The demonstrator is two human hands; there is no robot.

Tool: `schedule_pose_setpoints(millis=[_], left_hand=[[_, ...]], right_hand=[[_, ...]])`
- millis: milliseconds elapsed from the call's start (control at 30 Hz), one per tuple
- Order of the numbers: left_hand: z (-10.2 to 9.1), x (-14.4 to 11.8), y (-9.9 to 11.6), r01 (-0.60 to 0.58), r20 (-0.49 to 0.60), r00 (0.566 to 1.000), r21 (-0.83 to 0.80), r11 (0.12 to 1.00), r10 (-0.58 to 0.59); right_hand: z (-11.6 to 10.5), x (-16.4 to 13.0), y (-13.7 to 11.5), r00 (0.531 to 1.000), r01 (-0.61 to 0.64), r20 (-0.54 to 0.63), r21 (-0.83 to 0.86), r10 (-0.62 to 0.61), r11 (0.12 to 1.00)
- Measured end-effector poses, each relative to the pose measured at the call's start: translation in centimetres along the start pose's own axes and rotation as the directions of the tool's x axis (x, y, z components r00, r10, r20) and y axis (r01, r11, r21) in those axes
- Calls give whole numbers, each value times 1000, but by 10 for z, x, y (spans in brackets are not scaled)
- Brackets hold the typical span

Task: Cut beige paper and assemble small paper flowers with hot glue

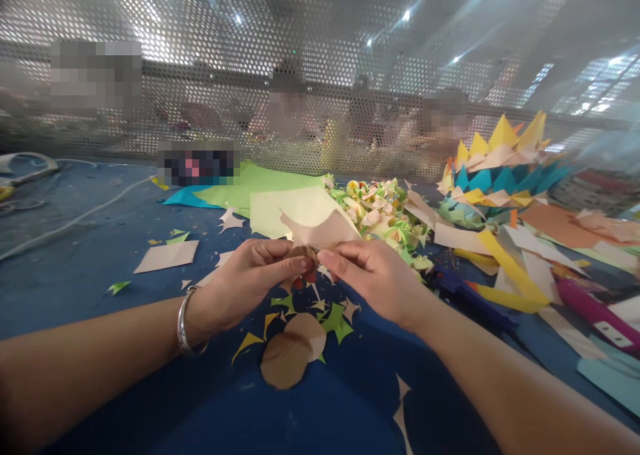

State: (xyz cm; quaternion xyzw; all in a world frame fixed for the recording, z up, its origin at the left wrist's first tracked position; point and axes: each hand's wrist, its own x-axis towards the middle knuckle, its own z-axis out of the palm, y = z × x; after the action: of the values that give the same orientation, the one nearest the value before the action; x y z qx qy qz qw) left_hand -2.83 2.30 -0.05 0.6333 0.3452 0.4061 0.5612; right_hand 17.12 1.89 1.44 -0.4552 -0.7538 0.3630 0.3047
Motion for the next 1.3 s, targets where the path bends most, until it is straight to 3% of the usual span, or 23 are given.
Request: schedule_pose_setpoints(millis=[233, 833, 1067, 1300], left_hand=[[-8, 4, 2, -83, 68, 995, 158, 984, 72], [-14, 7, 5, -20, 232, 973, 130, 991, -10], [-16, 7, 5, -14, 264, 964, 205, 979, -41], [-18, 8, 5, -54, 285, 958, 315, 948, -40]], right_hand=[[-4, 0, -1, 999, 26, 36, -74, -23, 997], [-9, -2, 0, 990, 137, 57, -211, -128, 968], [-11, -2, 2, 983, 169, 106, -184, -152, 968], [-12, -3, 1, 980, 182, 132, -271, -151, 945]])
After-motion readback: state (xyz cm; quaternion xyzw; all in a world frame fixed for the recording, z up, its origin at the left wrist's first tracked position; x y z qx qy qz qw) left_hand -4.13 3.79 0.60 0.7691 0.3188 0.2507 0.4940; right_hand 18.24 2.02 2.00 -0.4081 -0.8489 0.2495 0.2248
